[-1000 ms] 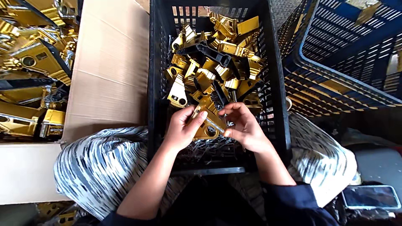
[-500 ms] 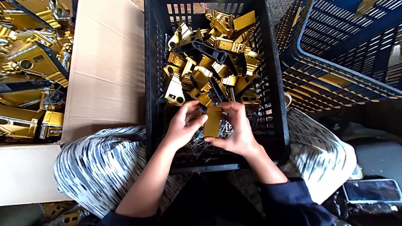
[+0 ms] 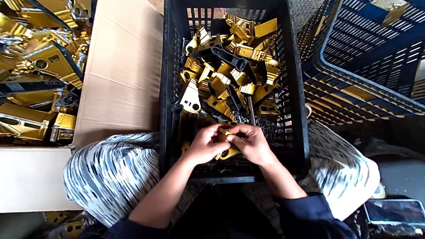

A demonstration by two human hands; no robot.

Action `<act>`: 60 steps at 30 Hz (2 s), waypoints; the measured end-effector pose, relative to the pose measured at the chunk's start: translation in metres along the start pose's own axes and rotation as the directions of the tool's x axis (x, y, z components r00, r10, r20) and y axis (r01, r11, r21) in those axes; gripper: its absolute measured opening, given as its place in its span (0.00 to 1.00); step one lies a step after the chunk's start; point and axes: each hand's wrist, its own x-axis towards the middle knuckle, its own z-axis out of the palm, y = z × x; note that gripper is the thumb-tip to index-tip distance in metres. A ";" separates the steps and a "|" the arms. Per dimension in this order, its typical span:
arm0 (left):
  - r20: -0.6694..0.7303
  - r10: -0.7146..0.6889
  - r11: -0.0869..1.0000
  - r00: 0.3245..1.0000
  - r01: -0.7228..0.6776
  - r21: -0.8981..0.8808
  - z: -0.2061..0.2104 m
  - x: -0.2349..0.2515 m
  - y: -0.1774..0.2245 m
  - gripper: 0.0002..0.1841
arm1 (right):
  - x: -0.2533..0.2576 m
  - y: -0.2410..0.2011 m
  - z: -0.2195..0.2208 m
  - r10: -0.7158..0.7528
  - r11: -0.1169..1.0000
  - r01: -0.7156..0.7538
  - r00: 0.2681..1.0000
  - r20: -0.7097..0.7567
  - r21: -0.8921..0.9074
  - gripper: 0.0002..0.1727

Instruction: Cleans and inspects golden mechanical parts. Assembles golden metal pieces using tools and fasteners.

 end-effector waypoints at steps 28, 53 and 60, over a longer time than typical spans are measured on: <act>-0.587 0.013 0.818 0.809 0.329 0.472 -0.002 0.017 0.011 0.41 | -0.023 -0.018 -0.008 -0.165 0.798 -0.018 0.955 -0.247 -0.603 0.23; -0.546 -0.146 0.793 0.825 0.428 0.433 -0.002 0.014 0.021 0.48 | -0.022 0.006 0.026 -0.106 0.755 -0.061 0.971 -0.213 -0.653 0.24; -0.617 -0.129 0.976 0.776 0.208 0.057 -0.030 0.009 0.020 0.46 | -0.001 0.022 -0.050 0.180 0.555 -0.407 0.910 -0.374 -0.725 0.29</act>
